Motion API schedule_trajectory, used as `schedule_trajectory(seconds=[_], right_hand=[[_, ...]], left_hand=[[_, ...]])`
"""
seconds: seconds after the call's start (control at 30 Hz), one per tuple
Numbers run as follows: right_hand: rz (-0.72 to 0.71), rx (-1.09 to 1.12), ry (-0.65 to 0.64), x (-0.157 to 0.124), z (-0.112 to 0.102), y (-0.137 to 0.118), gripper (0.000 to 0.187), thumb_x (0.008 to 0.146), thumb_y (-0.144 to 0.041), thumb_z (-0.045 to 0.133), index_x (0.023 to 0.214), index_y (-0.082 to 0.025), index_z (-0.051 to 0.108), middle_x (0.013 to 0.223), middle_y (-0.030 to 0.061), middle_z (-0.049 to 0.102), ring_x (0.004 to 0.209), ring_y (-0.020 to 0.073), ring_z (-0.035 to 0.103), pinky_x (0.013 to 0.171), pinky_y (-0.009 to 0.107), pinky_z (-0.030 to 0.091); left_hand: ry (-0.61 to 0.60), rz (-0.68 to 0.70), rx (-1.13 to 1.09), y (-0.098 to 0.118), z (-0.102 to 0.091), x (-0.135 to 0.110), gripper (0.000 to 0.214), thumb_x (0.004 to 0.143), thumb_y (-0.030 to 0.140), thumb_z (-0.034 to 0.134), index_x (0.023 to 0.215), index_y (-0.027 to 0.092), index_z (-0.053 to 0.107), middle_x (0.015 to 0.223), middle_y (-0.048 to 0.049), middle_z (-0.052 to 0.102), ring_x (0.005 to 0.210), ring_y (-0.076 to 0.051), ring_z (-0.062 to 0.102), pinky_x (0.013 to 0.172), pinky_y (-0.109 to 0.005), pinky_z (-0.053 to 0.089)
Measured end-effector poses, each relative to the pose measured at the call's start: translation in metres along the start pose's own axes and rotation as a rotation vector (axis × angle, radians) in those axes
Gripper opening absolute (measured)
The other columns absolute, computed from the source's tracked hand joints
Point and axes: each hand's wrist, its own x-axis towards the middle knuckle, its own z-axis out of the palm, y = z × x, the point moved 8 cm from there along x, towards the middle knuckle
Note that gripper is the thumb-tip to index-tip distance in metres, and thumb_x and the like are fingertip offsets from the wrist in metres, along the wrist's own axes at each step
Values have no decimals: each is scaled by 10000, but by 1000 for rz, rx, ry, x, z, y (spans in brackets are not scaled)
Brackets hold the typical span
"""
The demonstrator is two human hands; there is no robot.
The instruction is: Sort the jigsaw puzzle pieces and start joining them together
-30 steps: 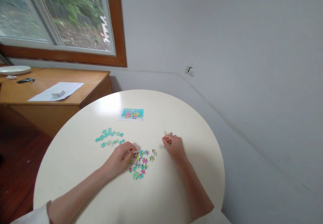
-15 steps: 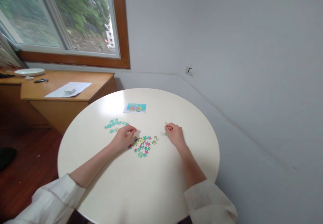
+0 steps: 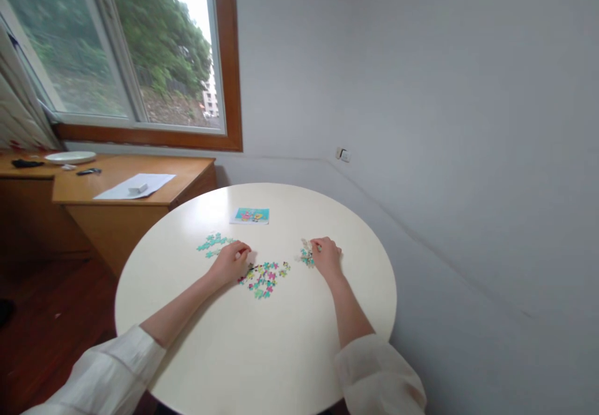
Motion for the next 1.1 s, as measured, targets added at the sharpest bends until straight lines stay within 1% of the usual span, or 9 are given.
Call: schedule_trajectory(seconds=[0.17,0.37,0.53,0.63,0.7,0.8,0.93,1.03,1.1], right_hand=[[-40,-97,-82,-3,15,-7,301,870,-311,447,1072,-276,667,1139,62,593,1053,218,514,896,386,331],[-143,-112,-181,-9,25,-22,329,916,-313,378,1132,-314,625,1284,51,547,1206,207,433,987,453,236],[-172,-102,-232,-12,29,-26,330,930,-325,353,1109,-317,631,1301,34,552,1238,198,431,1021,495,195],[-167,-60,-199,-10,26,-26,333,927,-299,350,1097,-287,636,1253,42,593,1208,200,472,1024,500,208],[-151,-2,-161,-8,23,-25,326,915,-293,362,1040,-270,662,1173,43,644,1142,204,530,1008,481,256],[-116,150,-97,-4,18,-20,301,876,-311,406,907,-253,700,982,35,713,975,201,619,935,408,374],[-67,435,-21,1,15,-13,208,771,-282,512,820,-222,705,861,45,723,826,195,645,821,355,467],[-11,645,-39,3,23,-9,179,705,-308,570,771,-195,692,792,58,715,743,188,642,750,352,501],[32,772,-69,3,29,-9,208,678,-348,596,769,-183,685,780,65,711,723,180,643,725,346,514]], left_hand=[[2,0,-21,-3,2,0,229,793,130,433,769,150,659,786,-63,651,750,-176,582,730,-287,446],[2,-19,-9,-3,2,0,226,787,147,439,761,144,663,778,-68,656,746,-180,585,732,-291,449],[-18,-25,5,-1,2,0,231,788,152,437,767,144,667,788,-70,662,749,-178,594,735,-283,450],[-22,-29,3,-2,3,0,240,789,150,431,776,138,670,794,-73,664,750,-177,597,734,-279,449],[-24,-29,1,-3,4,0,244,791,153,428,782,136,672,800,-75,666,755,-178,598,734,-280,449],[-24,-27,1,-5,6,1,248,792,158,427,787,136,675,801,-76,670,759,-181,600,732,-282,450],[-20,-28,-1,-6,5,1,249,783,155,433,776,143,681,790,-71,673,747,-179,604,727,-280,453],[-25,-34,-6,-5,5,1,248,779,150,436,775,146,685,790,-70,675,746,-178,604,724,-278,454],[-33,-41,-8,-5,4,1,247,781,150,439,779,145,686,794,-71,676,750,-179,604,722,-276,453]])
